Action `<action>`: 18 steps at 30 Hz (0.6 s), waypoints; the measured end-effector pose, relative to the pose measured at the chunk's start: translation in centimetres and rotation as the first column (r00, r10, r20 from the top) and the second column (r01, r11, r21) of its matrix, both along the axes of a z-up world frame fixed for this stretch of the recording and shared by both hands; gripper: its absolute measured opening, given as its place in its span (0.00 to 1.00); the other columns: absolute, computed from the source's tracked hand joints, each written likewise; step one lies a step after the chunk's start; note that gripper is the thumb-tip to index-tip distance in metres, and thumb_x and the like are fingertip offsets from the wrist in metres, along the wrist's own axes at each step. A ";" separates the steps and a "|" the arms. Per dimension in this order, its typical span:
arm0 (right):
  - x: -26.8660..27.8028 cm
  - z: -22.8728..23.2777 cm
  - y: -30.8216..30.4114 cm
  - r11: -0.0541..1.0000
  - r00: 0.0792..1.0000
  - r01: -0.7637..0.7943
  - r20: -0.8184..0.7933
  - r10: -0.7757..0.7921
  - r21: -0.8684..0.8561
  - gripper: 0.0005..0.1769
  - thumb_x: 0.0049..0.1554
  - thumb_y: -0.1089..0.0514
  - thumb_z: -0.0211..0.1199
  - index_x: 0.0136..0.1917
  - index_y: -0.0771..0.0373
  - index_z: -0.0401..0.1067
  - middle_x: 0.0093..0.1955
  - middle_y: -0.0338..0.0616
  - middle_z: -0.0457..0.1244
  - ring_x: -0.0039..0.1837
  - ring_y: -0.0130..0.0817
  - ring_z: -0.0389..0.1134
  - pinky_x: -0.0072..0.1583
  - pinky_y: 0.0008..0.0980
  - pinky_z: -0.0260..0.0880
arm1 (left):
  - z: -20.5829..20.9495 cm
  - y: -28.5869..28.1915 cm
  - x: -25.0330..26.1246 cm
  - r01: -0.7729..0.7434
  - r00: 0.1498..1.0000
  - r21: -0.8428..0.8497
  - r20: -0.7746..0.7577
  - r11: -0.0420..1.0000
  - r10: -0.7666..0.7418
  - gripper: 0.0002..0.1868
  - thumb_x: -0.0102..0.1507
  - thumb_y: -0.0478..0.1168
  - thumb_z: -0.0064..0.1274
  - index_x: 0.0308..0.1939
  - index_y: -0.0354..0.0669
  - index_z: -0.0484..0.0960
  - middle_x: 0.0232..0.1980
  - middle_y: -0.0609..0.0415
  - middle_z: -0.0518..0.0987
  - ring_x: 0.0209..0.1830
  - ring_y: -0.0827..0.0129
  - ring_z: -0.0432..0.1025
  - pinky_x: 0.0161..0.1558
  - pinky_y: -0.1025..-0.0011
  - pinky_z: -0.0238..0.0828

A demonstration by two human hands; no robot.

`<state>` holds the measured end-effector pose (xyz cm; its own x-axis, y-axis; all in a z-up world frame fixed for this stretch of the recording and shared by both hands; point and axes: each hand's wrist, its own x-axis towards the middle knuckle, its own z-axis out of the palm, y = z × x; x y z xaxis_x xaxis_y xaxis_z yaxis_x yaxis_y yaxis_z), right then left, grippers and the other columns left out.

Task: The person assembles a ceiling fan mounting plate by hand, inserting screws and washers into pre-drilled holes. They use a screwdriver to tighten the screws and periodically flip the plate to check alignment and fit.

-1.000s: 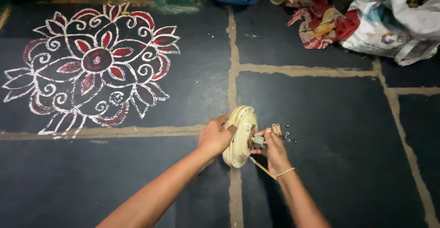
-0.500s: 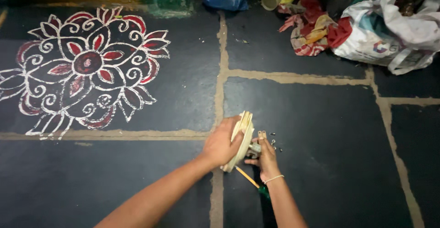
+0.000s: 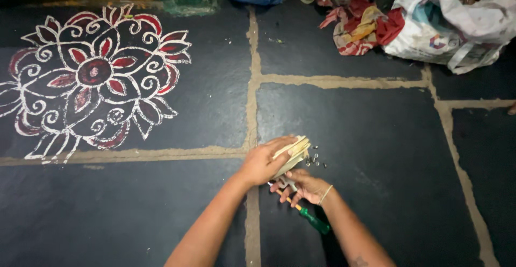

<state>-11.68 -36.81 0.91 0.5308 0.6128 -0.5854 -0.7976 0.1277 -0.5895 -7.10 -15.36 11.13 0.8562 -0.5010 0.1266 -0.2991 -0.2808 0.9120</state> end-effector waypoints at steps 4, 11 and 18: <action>-1.1 -1.9 0.8 0.989 0.991 0.136 -0.023 -0.135 0.057 0.22 0.58 0.47 0.68 0.52 0.68 0.69 0.42 0.50 0.68 0.27 0.26 0.62 0.29 0.24 0.62 | 0.2 -0.5 -0.1 0.006 1.000 0.032 -0.021 0.999 -0.005 0.23 0.67 0.48 0.47 0.64 0.47 0.79 0.68 0.47 0.77 0.66 0.53 0.73 0.64 0.61 0.69; 0.1 0.6 1.8 0.959 0.989 0.149 0.032 -0.145 -0.241 0.17 0.55 0.46 0.67 0.46 0.61 0.69 0.34 0.40 0.62 0.23 0.16 0.49 0.24 0.20 0.45 | -0.4 0.6 0.6 -0.061 0.998 -0.070 -0.015 0.996 0.060 0.24 0.69 0.47 0.42 0.66 0.43 0.76 0.67 0.46 0.78 0.66 0.54 0.74 0.65 0.64 0.69; 0.3 2.4 3.6 0.914 0.984 0.177 0.069 -0.163 -0.364 0.15 0.54 0.47 0.67 0.43 0.59 0.69 0.32 0.38 0.62 0.24 0.17 0.49 0.25 0.21 0.47 | -1.7 2.4 0.7 -0.090 0.992 -0.149 -0.101 0.985 0.075 0.23 0.71 0.45 0.41 0.69 0.42 0.74 0.68 0.44 0.77 0.69 0.56 0.72 0.67 0.65 0.65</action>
